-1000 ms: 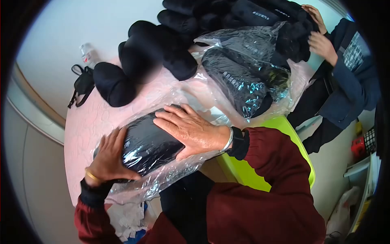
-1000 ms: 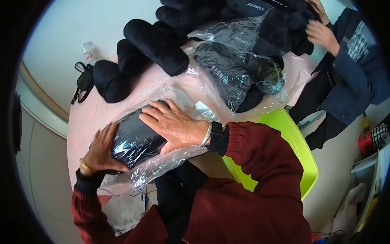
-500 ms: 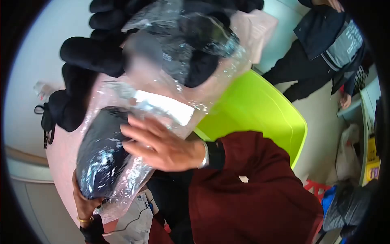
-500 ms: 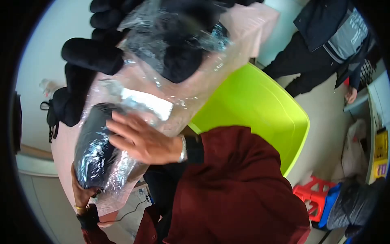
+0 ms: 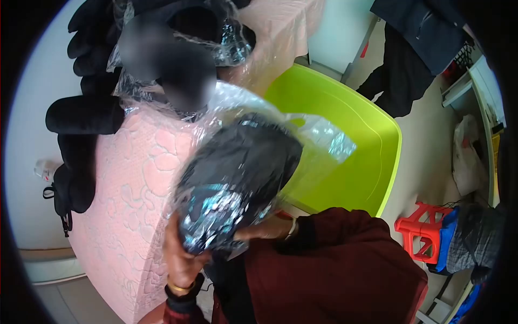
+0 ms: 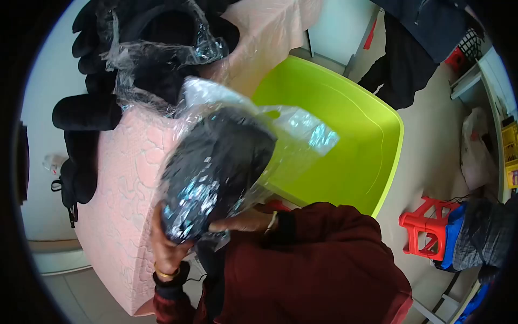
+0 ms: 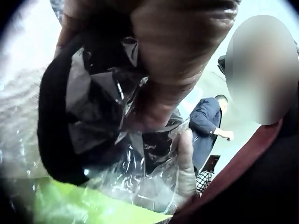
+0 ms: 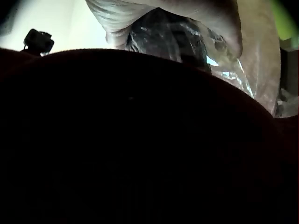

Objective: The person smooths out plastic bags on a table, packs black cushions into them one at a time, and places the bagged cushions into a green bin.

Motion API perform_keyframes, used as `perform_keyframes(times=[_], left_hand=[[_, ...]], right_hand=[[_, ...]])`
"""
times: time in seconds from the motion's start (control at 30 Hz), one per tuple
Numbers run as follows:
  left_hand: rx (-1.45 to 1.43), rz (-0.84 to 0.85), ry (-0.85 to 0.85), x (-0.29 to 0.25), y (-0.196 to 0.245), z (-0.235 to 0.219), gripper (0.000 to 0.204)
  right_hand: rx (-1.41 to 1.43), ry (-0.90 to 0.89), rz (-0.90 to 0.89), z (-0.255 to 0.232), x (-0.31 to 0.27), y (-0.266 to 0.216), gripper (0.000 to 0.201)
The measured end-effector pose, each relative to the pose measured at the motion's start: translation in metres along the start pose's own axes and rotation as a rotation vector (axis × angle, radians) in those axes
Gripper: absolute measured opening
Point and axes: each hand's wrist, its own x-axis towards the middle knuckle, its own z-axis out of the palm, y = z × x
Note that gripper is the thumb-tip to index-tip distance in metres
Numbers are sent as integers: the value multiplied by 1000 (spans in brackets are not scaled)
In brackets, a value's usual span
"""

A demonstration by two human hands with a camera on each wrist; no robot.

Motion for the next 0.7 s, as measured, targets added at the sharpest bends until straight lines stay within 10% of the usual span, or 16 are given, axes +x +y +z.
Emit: perform_keyframes(times=[0.17, 0.23, 0.3, 0.37, 0.5, 0.7], left_hand=[[134, 68, -176, 67, 48, 64, 99], [129, 165, -262, 76, 51, 78, 91], [153, 215, -183, 77, 44, 69, 86], [210, 329, -30, 74, 30, 47, 76], [358, 206, 246, 58, -15, -16, 78], [755, -10, 123, 38, -35, -50, 93]], right_hand=[[134, 544, -255, -50, -37, -10, 47], [-1173, 622, -716, -100, -63, 7, 34], [143, 750, -304, -144, -68, 28, 28], [-34, 989, -391, -178, -80, 34, 16], [640, 987, -231, -284, -107, 64, 12], [621, 1077, -132, -329, -75, 70, 6]])
